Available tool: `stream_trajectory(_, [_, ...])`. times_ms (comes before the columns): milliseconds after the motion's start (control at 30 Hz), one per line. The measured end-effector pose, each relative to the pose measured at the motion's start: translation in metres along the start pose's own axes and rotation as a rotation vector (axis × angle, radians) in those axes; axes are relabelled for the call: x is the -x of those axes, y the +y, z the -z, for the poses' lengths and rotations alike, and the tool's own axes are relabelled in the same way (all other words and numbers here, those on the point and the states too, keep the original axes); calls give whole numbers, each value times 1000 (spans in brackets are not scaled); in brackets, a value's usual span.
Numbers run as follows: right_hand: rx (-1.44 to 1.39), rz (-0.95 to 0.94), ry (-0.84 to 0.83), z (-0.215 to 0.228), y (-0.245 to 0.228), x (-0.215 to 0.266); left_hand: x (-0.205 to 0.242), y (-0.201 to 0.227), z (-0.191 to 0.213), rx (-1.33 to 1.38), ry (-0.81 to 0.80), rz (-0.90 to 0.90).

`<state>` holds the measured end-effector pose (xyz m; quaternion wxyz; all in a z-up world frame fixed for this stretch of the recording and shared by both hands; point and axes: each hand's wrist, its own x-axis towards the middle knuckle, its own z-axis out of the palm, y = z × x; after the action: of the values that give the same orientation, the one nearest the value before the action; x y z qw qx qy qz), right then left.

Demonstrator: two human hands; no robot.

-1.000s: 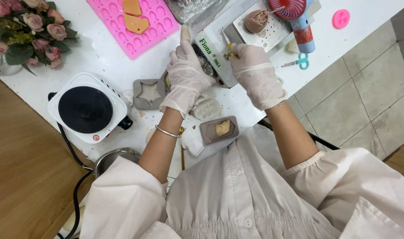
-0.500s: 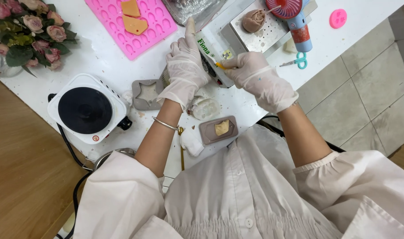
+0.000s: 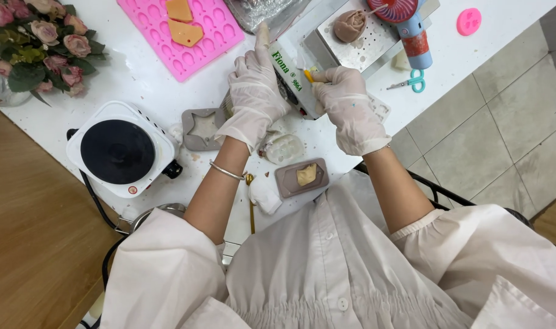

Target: Sculpting and refining details on a wax flower candle using a small hand tool.

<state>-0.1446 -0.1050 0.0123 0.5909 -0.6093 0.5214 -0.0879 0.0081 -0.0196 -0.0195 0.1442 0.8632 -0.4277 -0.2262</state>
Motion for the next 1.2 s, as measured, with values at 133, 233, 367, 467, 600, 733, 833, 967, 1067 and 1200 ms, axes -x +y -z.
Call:
stream_trajectory(133, [-9,-4,-11,5,9,-4,-2,-1,-2,-24,64,-28])
stream_trajectory(233, [-45,25,-41,2,13,-4,4,0,1,-17,3,16])
stream_trajectory(367, [-44,37,-34,5,13,-11,-1,-2,-3,-11,51,-33])
stream_trajectory(467, [-51,73,-59,3,17,-13,1,-1,0,-25,33,-17])
stream_trajectory(600, [-16,-18,-158,-20,3,-1,3,-1,-2,-20,-13,4])
stream_trajectory(733, [-93,-92,-151,-12,0,39,-1,-9,5,18,102,-34])
stream_trajectory(833, [-62,-92,-154,6,7,43,5,-1,8,15,91,-52])
stream_trajectory(967, [399,294,79,22,17,43,8,5,19,-10,24,-31])
stream_trajectory(1067, [743,518,233,24,6,53,11,7,16,-18,-26,-20])
stream_trajectory(1200, [1145,464,208,7,37,28,14,7,9,-12,-48,-8])
